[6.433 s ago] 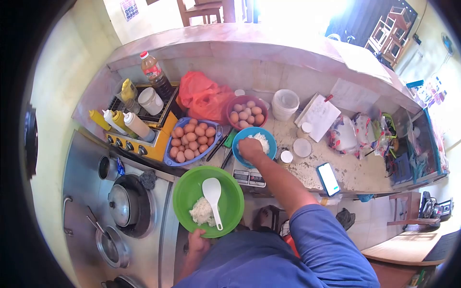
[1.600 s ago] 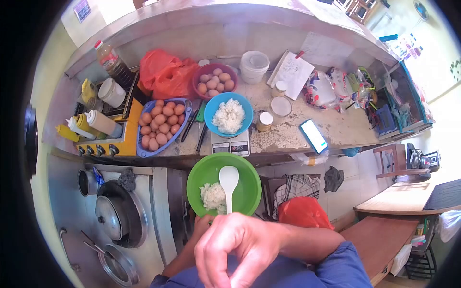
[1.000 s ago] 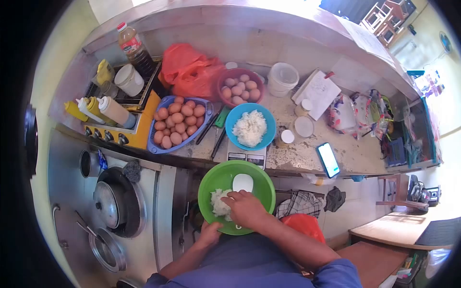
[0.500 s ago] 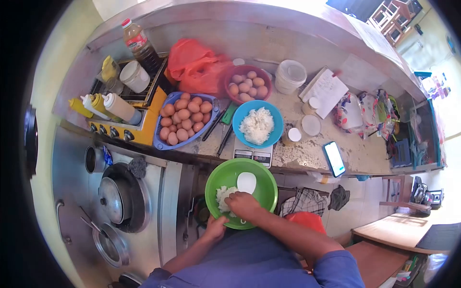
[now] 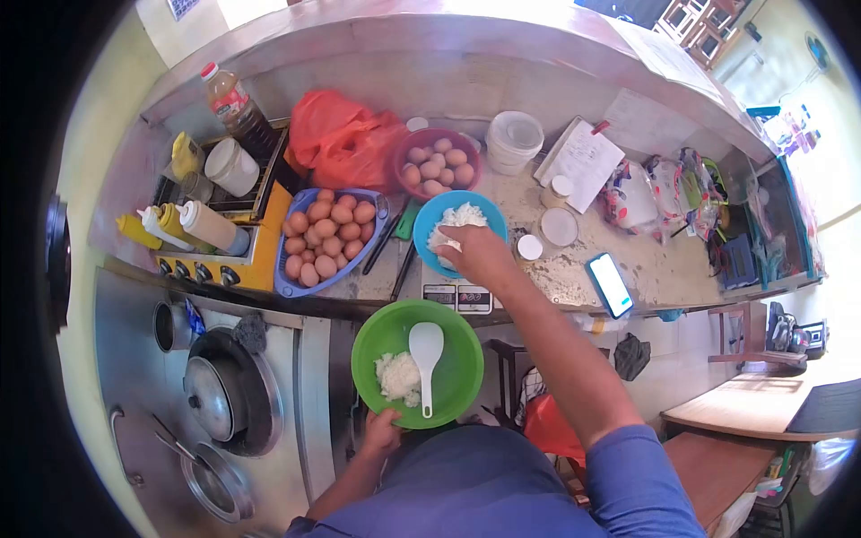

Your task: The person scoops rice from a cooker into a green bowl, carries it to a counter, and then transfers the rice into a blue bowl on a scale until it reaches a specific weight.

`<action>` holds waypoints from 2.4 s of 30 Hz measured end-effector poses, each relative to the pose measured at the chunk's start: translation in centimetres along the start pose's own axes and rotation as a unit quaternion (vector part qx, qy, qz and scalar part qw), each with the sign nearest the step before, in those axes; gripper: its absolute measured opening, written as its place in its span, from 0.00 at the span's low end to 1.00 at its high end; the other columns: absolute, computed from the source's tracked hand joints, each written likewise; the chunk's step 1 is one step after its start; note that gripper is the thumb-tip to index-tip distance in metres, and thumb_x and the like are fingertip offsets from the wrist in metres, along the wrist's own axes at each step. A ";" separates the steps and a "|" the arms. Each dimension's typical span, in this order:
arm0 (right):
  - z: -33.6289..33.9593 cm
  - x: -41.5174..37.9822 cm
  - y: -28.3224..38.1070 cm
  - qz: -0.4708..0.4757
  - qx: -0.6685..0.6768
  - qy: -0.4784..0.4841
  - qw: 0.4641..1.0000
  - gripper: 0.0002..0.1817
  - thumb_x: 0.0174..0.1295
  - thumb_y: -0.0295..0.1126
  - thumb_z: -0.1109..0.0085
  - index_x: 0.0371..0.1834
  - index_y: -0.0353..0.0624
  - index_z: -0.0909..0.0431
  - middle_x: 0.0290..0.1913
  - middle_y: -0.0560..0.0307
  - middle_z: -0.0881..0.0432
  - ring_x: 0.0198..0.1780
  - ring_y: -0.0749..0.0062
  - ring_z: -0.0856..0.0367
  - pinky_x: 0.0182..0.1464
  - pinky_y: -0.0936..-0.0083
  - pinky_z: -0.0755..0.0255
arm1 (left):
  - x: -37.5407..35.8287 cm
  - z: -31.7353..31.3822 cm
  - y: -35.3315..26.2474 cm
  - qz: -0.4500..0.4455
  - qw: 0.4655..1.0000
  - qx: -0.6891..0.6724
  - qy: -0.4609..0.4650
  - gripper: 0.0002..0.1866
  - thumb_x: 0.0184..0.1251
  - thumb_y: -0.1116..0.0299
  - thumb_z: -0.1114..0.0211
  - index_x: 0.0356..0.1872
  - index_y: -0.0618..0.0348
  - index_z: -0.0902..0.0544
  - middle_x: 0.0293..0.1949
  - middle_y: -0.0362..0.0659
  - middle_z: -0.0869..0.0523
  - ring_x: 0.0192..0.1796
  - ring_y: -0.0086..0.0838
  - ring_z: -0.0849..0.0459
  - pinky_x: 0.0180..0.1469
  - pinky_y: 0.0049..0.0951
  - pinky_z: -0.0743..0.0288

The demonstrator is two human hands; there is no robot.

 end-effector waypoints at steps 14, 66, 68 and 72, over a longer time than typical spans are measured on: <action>-6.0 -18.6 1.4 -0.070 -0.108 0.299 0.946 0.13 0.62 0.42 0.43 0.36 0.45 0.15 0.38 0.50 0.15 0.41 0.51 0.16 0.45 0.58 0.23 | -0.1 -0.3 3.6 0.034 0.997 0.054 0.051 0.33 0.55 0.84 0.48 0.66 0.60 0.36 0.62 0.49 0.26 0.62 0.43 0.24 0.61 0.42 0.26; -2.5 -25.8 -6.7 -0.305 0.276 0.160 0.897 0.12 0.53 0.30 0.26 0.36 0.37 0.17 0.31 0.61 0.16 0.34 0.82 0.19 0.39 0.81 0.23 | 1.0 -9.3 8.0 0.105 0.971 0.127 0.175 0.33 0.54 0.84 0.48 0.65 0.56 0.34 0.57 0.44 0.22 0.56 0.34 0.20 0.52 0.35 0.19; -2.9 -25.3 -6.4 -0.258 0.213 0.191 0.923 0.11 0.54 0.29 0.27 0.36 0.37 0.18 0.31 0.62 0.17 0.34 0.82 0.20 0.39 0.82 0.23 | 1.8 -9.1 8.0 0.088 0.970 0.142 0.174 0.32 0.55 0.84 0.49 0.65 0.57 0.33 0.57 0.45 0.22 0.57 0.36 0.20 0.54 0.38 0.20; -2.9 -23.9 -6.2 -0.333 0.366 0.116 0.861 0.10 0.55 0.28 0.28 0.37 0.38 0.19 0.31 0.63 0.17 0.32 0.84 0.20 0.35 0.85 0.26 | 3.2 -7.8 9.1 0.058 0.961 0.174 0.208 0.33 0.54 0.84 0.48 0.66 0.57 0.33 0.57 0.45 0.22 0.57 0.35 0.20 0.53 0.35 0.20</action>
Point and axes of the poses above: each hand's wrist, its own x-axis towards the middle knuckle, its own z-axis out of the back of the hand, y = z × x, the point moved 2 cm from there along x, towards the middle knuckle
